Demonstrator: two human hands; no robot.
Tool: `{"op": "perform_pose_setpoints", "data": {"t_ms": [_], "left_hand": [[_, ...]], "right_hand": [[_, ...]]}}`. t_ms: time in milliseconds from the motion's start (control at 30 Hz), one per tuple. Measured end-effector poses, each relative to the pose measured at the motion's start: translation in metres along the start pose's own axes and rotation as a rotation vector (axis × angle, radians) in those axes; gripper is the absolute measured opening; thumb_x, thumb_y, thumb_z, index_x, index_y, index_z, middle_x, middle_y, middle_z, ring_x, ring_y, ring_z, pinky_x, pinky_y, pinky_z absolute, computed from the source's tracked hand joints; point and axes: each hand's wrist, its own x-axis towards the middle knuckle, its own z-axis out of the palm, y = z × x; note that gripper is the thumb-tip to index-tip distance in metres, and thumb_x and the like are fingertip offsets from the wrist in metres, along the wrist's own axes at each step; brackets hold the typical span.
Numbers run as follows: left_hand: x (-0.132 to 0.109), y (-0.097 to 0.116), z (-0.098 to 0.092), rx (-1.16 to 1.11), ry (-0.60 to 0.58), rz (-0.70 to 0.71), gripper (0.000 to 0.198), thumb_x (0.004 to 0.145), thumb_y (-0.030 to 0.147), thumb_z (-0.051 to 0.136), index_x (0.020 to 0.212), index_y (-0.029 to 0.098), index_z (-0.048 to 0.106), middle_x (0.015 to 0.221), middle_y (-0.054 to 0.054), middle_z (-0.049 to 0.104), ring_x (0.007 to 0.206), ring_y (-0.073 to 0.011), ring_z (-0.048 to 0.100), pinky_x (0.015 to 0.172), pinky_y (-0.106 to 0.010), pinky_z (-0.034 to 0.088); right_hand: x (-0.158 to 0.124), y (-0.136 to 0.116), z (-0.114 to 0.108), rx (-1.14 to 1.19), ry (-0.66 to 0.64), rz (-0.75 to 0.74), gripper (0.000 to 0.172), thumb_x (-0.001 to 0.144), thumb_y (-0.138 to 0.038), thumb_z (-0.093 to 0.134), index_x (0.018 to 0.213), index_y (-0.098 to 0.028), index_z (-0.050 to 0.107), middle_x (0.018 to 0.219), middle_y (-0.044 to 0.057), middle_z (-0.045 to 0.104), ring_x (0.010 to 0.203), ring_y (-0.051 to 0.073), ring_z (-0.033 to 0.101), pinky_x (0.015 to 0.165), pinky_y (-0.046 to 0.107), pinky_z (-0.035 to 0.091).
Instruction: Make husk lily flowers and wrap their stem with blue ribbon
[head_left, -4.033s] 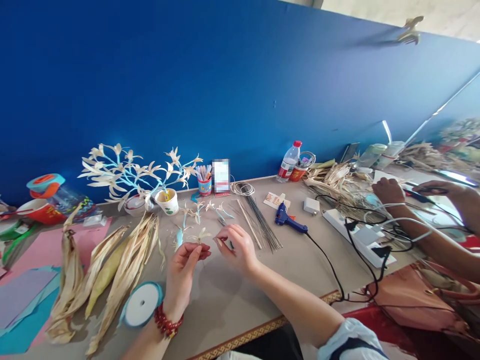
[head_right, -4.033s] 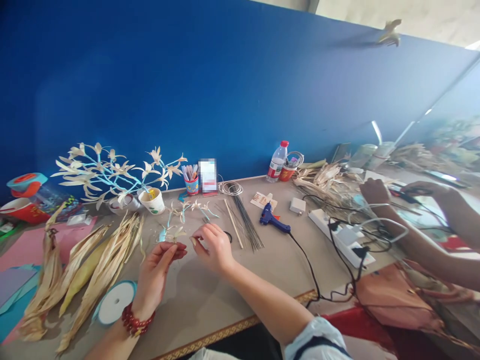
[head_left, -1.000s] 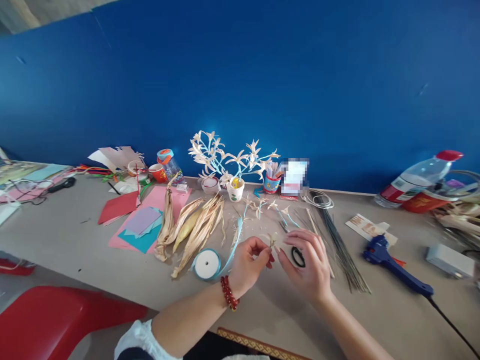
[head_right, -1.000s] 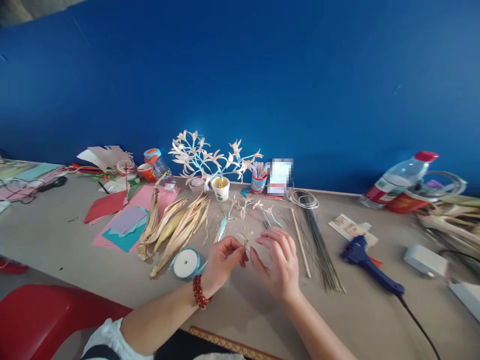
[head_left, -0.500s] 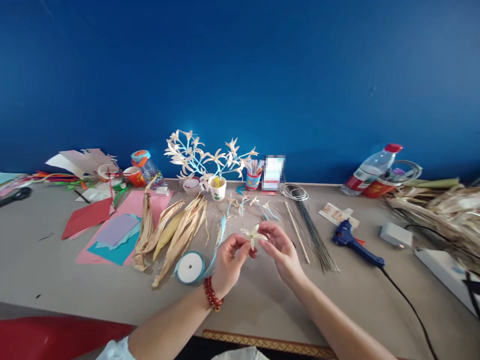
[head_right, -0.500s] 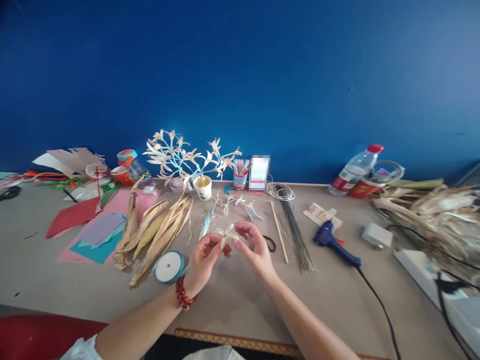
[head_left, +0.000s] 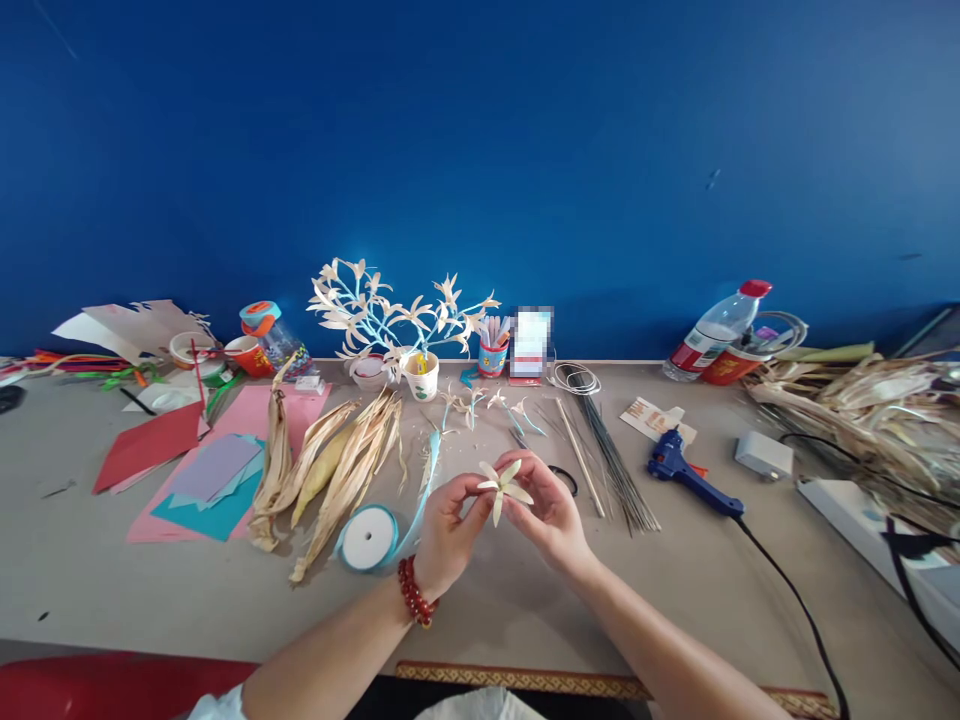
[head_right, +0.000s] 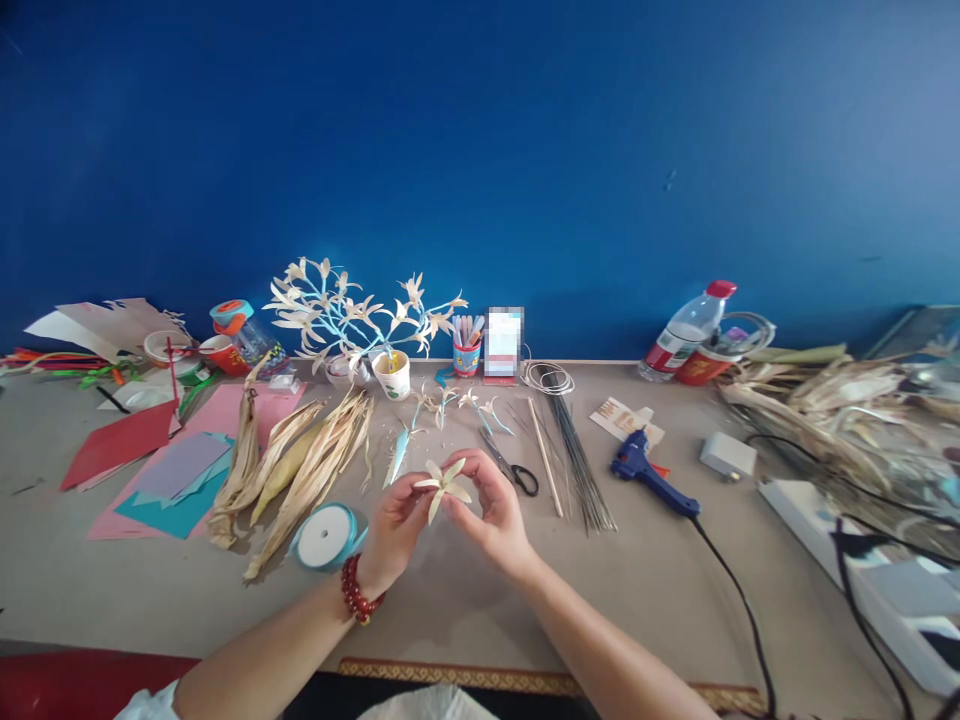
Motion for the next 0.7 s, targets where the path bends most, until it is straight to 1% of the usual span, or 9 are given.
{"op": "perform_pose_setpoints", "data": {"t_ms": [100,300,433,533,633,700], "left_hand": [[-0.0004,0.0017,-0.0007,0.047,-0.019,0.028,0.02,0.09,0.035,0.06,0.084,0.018,0.07,0.083,-0.004,0.072,0.079,-0.0172,0.065,0.076,-0.028,0.049],[-0.0013,0.0034,-0.0016,0.027,-0.045,0.056,0.019,0.091,0.033,0.059,0.084,0.019,0.07,0.082,-0.004,0.072,0.079,-0.0171,0.064,0.076,-0.029,0.049],[-0.0019,0.0029,-0.0027,0.005,-0.061,0.038,0.018,0.09,0.033,0.06,0.086,0.019,0.071,0.082,-0.004,0.072,0.078,-0.0174,0.064,0.074,-0.029,0.05],[-0.0018,0.0024,-0.0036,0.0,-0.075,0.029,0.018,0.09,0.034,0.06,0.086,0.02,0.071,0.083,-0.004,0.072,0.079,-0.0177,0.065,0.076,-0.029,0.05],[-0.0018,0.0016,-0.0046,0.0,-0.085,0.011,0.019,0.09,0.034,0.06,0.087,0.02,0.071,0.083,-0.005,0.071,0.079,-0.0184,0.065,0.077,-0.03,0.05],[-0.002,0.001,-0.0052,-0.006,-0.098,-0.002,0.019,0.09,0.035,0.06,0.087,0.02,0.071,0.083,-0.005,0.071,0.079,-0.0186,0.064,0.077,-0.031,0.051]], "right_hand": [[-0.0018,-0.0042,0.0003,-0.036,0.0,-0.028,0.015,0.086,-0.033,0.066,0.095,-0.022,0.062,0.103,0.008,0.057,0.097,0.023,0.057,0.079,0.031,0.048],[-0.0024,-0.0072,0.0004,-0.051,-0.01,-0.052,0.013,0.086,-0.034,0.065,0.09,-0.022,0.06,0.101,0.008,0.059,0.097,0.024,0.058,0.079,0.034,0.049],[-0.0012,-0.0064,-0.001,-0.04,-0.028,-0.074,0.013,0.086,-0.033,0.066,0.089,-0.022,0.06,0.102,0.009,0.059,0.098,0.024,0.058,0.082,0.035,0.048],[-0.0005,-0.0059,-0.0024,-0.032,-0.054,-0.09,0.013,0.086,-0.033,0.066,0.09,-0.022,0.061,0.101,0.009,0.059,0.098,0.024,0.058,0.083,0.035,0.047],[-0.0001,-0.0063,-0.0032,-0.038,-0.07,-0.099,0.013,0.086,-0.032,0.067,0.092,-0.022,0.062,0.1,0.008,0.059,0.096,0.024,0.057,0.082,0.035,0.047],[0.0001,-0.0072,-0.0031,-0.045,-0.07,-0.097,0.012,0.085,-0.031,0.067,0.092,-0.022,0.062,0.099,0.008,0.059,0.092,0.022,0.057,0.079,0.034,0.047]]}}
